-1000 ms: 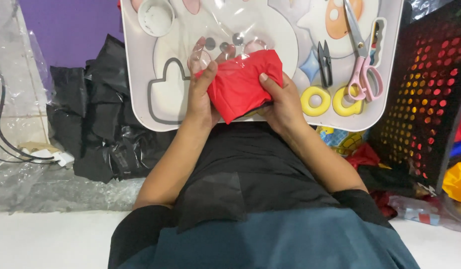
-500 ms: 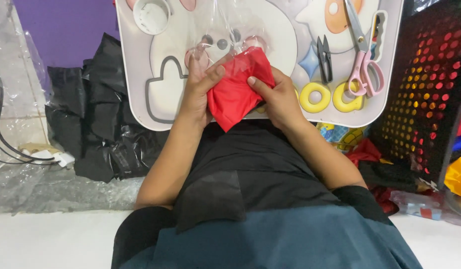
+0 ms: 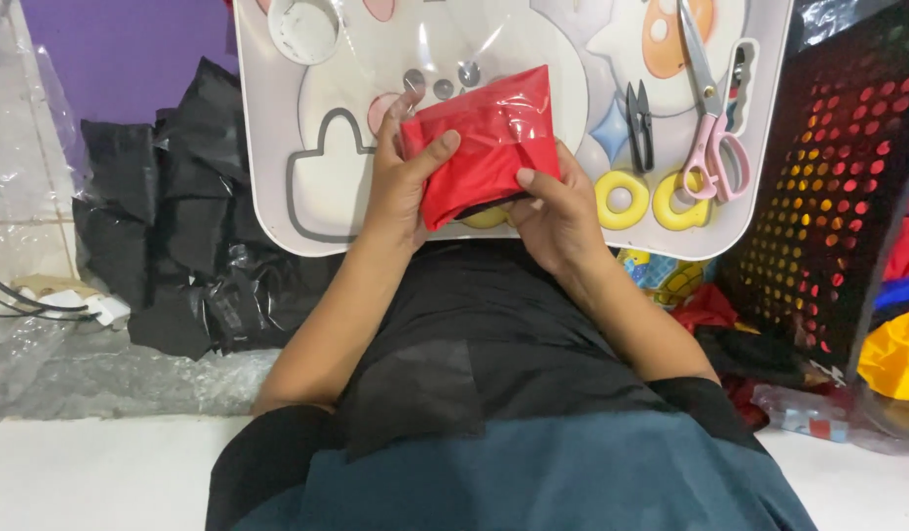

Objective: The person packages red fabric items by inserting them into black plastic bags, smoothing the bags down, and using shears to trim excess material.

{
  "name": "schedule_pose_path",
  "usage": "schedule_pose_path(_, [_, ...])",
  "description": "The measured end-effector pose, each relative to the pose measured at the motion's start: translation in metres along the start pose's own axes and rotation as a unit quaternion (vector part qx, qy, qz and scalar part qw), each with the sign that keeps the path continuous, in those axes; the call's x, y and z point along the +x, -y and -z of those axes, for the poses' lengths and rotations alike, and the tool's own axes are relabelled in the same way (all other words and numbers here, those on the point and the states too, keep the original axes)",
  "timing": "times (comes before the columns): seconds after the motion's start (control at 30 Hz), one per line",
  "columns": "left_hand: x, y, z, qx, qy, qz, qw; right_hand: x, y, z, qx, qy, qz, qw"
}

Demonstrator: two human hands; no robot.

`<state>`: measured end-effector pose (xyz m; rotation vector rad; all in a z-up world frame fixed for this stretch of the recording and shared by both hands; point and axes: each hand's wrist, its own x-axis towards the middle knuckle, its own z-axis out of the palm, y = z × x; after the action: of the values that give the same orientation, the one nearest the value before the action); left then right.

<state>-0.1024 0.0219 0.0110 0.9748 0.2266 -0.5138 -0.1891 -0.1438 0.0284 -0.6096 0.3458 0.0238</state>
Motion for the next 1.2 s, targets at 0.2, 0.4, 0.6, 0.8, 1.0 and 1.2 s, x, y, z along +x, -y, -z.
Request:
schedule_pose_path(0.2, [0.003, 0.009, -0.013, -0.05, 0.033, -0.038, 0.997, 0.003, -0.013, -0.006, -0.001, 0.063, 0.093, 0.994])
schedule_pose_path(0.4, [0.001, 0.01, -0.02, -0.036, 0.095, -0.079, 0.992, 0.007, 0.008, -0.024, -0.016, -0.05, 0.071, 0.996])
schedule_pose_path(0.6, [0.0, 0.016, -0.019, -0.114, 0.133, -0.075, 0.982, 0.019, 0.004, -0.024, -0.005, -0.008, 0.115, 0.993])
schedule_pose_path(0.8, [0.007, 0.041, -0.018, -0.138, 0.105, -0.089, 0.981, 0.04, -0.012, -0.007, -0.049, -0.093, 0.182, 0.978])
schedule_pose_path(1.0, [0.017, 0.028, -0.023, -0.109, 0.028, -0.09, 0.99, 0.034, -0.02, -0.012, -0.048, -0.065, 0.166, 0.983])
schedule_pose_path(1.2, [0.011, 0.024, -0.033, -0.182, 0.015, -0.054, 0.982, 0.033, -0.019, -0.015, -0.047, -0.072, 0.18, 0.98])
